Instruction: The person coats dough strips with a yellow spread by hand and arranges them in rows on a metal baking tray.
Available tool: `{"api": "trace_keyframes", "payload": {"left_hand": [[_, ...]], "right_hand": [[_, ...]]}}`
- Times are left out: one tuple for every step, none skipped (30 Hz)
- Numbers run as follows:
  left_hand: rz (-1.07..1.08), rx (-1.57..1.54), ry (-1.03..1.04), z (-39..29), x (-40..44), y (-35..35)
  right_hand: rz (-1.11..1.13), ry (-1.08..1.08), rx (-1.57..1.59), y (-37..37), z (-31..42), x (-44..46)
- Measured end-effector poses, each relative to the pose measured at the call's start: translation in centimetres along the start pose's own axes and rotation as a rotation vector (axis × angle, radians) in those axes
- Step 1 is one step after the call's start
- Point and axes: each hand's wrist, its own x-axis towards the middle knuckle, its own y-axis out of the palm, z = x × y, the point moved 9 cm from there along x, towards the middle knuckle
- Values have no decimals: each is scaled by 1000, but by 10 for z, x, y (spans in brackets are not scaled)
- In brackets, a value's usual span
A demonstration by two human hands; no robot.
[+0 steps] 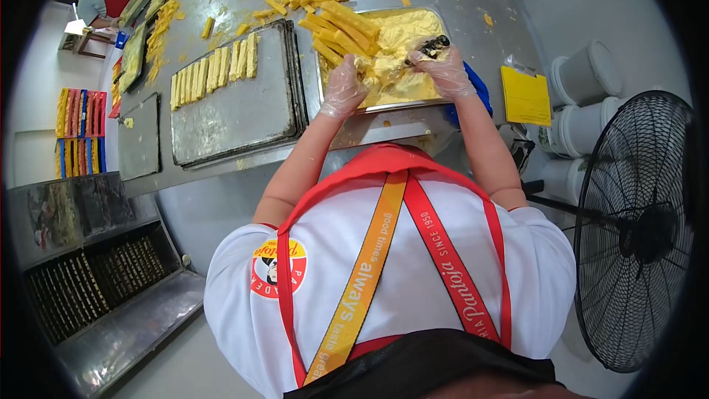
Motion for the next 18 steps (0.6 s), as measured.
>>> {"api": "trace_keyframes", "payload": {"left_hand": [[-21,1,24,0,1,-2],[-9,10,-3,3,1,-1],[2,20,-29,7,-1,1],[11,29,-53,13,-1,5],[3,55,-39,16,-1,8],[14,55,-72,11,1,5],[28,54,-106,0,3,-1],[46,52,-143,-4,2,-3],[20,14,-76,-4,3,0],[25,50,-69,5,1,7],[29,85,-63,14,-1,13],[31,119,-58,12,-1,12],[58,91,-106,15,-1,13],[85,62,-154,18,-1,13],[110,33,-201,16,-1,11],[80,4,-205,13,0,6],[49,-25,-209,10,0,1],[18,-54,-213,7,1,-4]], "right_hand": [[-40,-3,-179,-5,2,3],[-80,-8,-358,-13,5,6],[-121,-17,-536,-21,10,9],[-164,-28,-714,-17,32,10],[-201,24,-737,-13,46,1],[-116,4,-467,-6,37,3],[-30,-13,-198,3,24,4],[56,-24,71,9,13,2],[88,42,225,22,24,-7],[67,56,160,20,19,-4],[47,70,94,14,12,2],[28,84,26,8,8,10],[33,53,-167,2,10,19],[-21,30,-353,-7,11,20],[-75,5,-538,-8,30,16],[-130,-22,-724,-9,45,13],[-110,-16,-518,-9,36,13],[-59,1,-259,-2,33,10]]}}
